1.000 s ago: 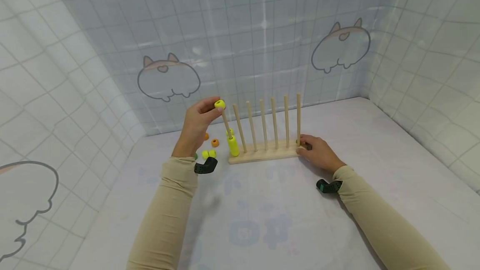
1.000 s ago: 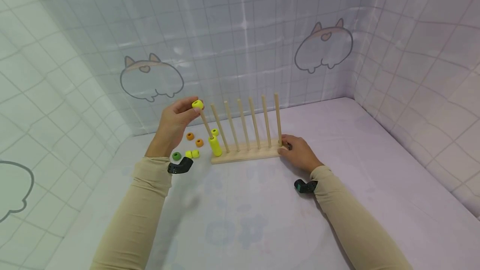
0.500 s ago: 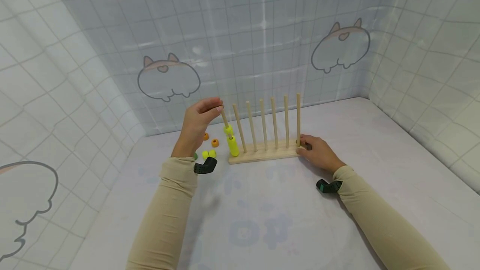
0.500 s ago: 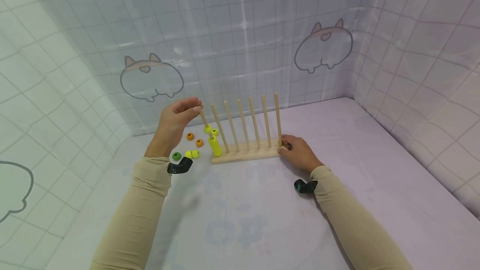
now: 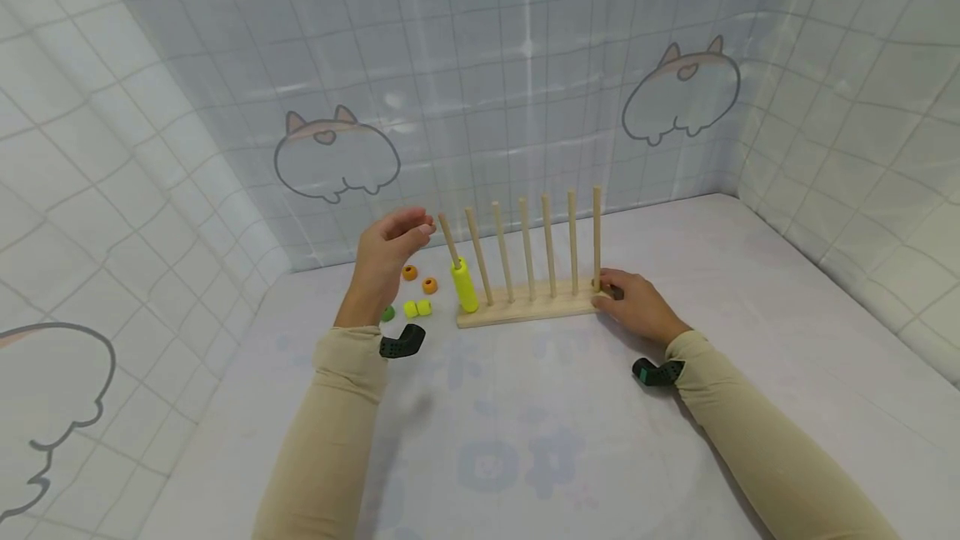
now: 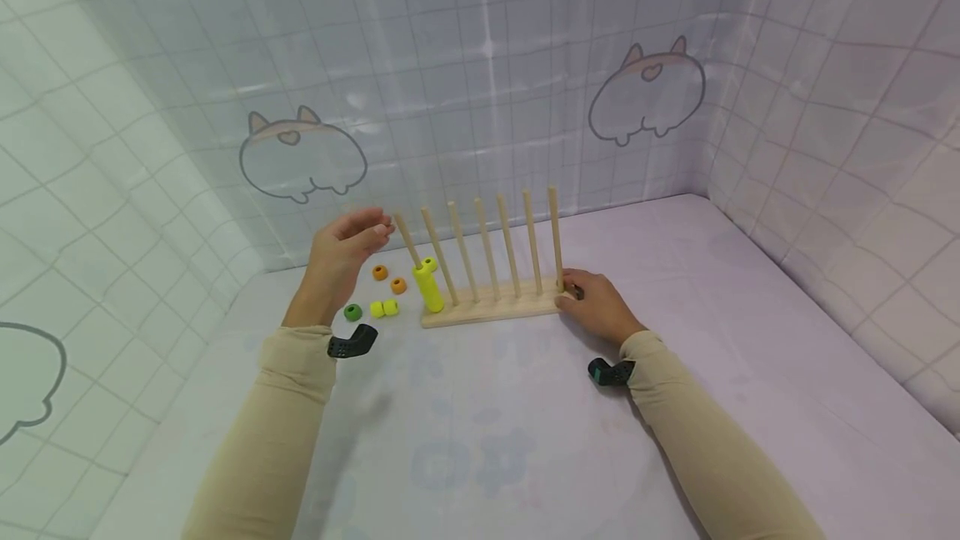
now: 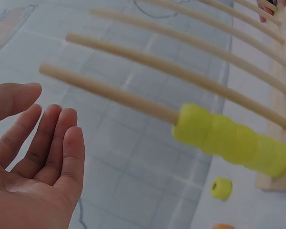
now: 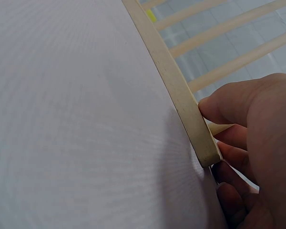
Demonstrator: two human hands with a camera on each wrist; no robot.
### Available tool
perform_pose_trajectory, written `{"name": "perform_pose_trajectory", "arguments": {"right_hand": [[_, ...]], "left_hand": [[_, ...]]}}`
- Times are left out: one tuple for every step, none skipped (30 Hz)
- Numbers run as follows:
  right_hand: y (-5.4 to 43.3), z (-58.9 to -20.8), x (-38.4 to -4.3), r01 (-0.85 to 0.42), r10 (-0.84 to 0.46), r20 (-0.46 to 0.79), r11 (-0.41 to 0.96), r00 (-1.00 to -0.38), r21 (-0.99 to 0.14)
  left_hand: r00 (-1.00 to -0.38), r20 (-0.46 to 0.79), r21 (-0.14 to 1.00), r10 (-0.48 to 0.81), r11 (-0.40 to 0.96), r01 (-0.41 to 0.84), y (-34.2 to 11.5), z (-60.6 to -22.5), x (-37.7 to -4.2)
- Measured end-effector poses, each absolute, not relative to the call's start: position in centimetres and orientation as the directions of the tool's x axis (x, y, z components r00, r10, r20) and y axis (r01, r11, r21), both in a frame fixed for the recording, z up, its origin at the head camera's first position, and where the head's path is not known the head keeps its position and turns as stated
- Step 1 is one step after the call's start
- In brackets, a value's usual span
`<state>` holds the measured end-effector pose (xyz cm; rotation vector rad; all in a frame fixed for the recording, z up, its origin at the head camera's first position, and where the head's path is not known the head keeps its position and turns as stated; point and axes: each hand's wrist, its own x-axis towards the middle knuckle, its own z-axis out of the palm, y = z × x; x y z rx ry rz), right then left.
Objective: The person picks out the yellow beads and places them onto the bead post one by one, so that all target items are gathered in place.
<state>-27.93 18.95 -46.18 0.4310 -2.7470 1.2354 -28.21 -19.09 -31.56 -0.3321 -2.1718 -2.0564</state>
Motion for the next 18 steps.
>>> {"name": "perform_pose_trajectory", "arguments": {"right_hand": [[19.0, -46.2, -27.9, -0.296, -0.216, 0.204, 0.630, -0.955, -0.718], [18.9, -46.1, -27.9, -0.296, -0.216, 0.204, 0.629, -0.955, -0.719], [18.9, -46.1, -27.9, -0.296, -0.216, 0.204, 0.628, -0.955, -0.720], [18.9, -46.1, -27.9, -0.298, -0.217, 0.205, 0.628, -0.954, -0.719], [19.0, -46.1, -27.9, -0.299, -0.217, 0.207, 0.628, -0.954, -0.718], [19.0, -46.0, -27.9, -0.298, -0.216, 0.207, 0.629, -0.954, -0.718], [19.0, -46.0, -27.9, -0.297, -0.215, 0.207, 0.630, -0.954, -0.717], [19.0, -46.1, -27.9, -0.298, -0.215, 0.208, 0.631, -0.954, -0.716], [19.0, -46.1, -27.9, -0.300, -0.217, 0.208, 0.631, -0.954, -0.715], [19.0, -46.1, -27.8, -0.302, -0.220, 0.209, 0.631, -0.953, -0.715], [19.0, -46.1, -27.8, -0.303, -0.221, 0.208, 0.630, -0.953, -0.715], [19.0, -46.1, -27.8, -0.304, -0.224, 0.208, 0.630, -0.952, -0.714], [19.0, -46.0, -27.8, -0.306, -0.226, 0.208, 0.630, -0.952, -0.714], [19.0, -46.0, -27.8, -0.308, -0.229, 0.208, 0.630, -0.951, -0.713], [19.0, -46.0, -27.7, -0.309, -0.230, 0.208, 0.630, -0.951, -0.712], [19.0, -46.0, -27.7, -0.309, -0.231, 0.209, 0.632, -0.950, -0.711], [19.0, -45.9, -27.7, -0.308, -0.229, 0.208, 0.633, -0.951, -0.710], [19.0, -45.9, -27.7, -0.307, -0.229, 0.208, 0.633, -0.951, -0.710]], "left_hand": [[-0.970, 0.237, 0.970, 0.058, 0.050, 0.240, -19.3, -31.9, -28.2], [-0.972, 0.230, 0.971, 0.049, 0.055, 0.233, -19.6, -32.1, -28.2], [-0.975, 0.220, 0.973, 0.037, 0.061, 0.222, -19.8, -32.4, -28.2], [-0.977, 0.209, 0.975, 0.030, 0.076, 0.211, -20.1, -32.8, -28.1], [-0.980, 0.200, 0.976, 0.020, 0.090, 0.201, -20.4, -33.1, -28.1], [-0.982, 0.186, 0.977, 0.012, 0.100, 0.186, -20.7, -33.5, -28.1], [-0.985, 0.174, 0.979, 0.004, 0.108, 0.173, -21.0, -33.8, -28.0], [-0.987, 0.160, 0.981, -0.003, 0.110, 0.159, -21.3, -34.2, -27.9], [-0.990, 0.143, 0.984, -0.012, 0.105, 0.141, -21.6, -34.6, -27.9], [-0.992, 0.126, 0.987, -0.023, 0.098, 0.123, -21.9, -35.0, -27.8], [-0.993, 0.110, 0.991, -0.036, 0.081, 0.107, -22.1, -35.3, -27.8], [-0.995, 0.093, 0.994, -0.047, 0.069, 0.090, -22.4, -35.7, -27.9], [-0.995, 0.077, 0.996, -0.059, 0.053, 0.074, -22.6, -36.1, -27.9], [-0.996, 0.063, 0.997, -0.068, 0.039, 0.061, -22.8, -36.4, -28.0], [-0.996, 0.053, 0.998, -0.073, 0.027, 0.051, -23.0, -36.7, -28.0], [-0.996, 0.047, 0.999, -0.078, 0.020, 0.046, -23.2, -37.1, -28.0], [-0.996, 0.039, 0.999, -0.080, 0.016, 0.037, -23.3, -37.5, -28.1], [-0.996, 0.034, 0.999, -0.082, 0.016, 0.033, -23.5, -37.8, -28.1]]}}
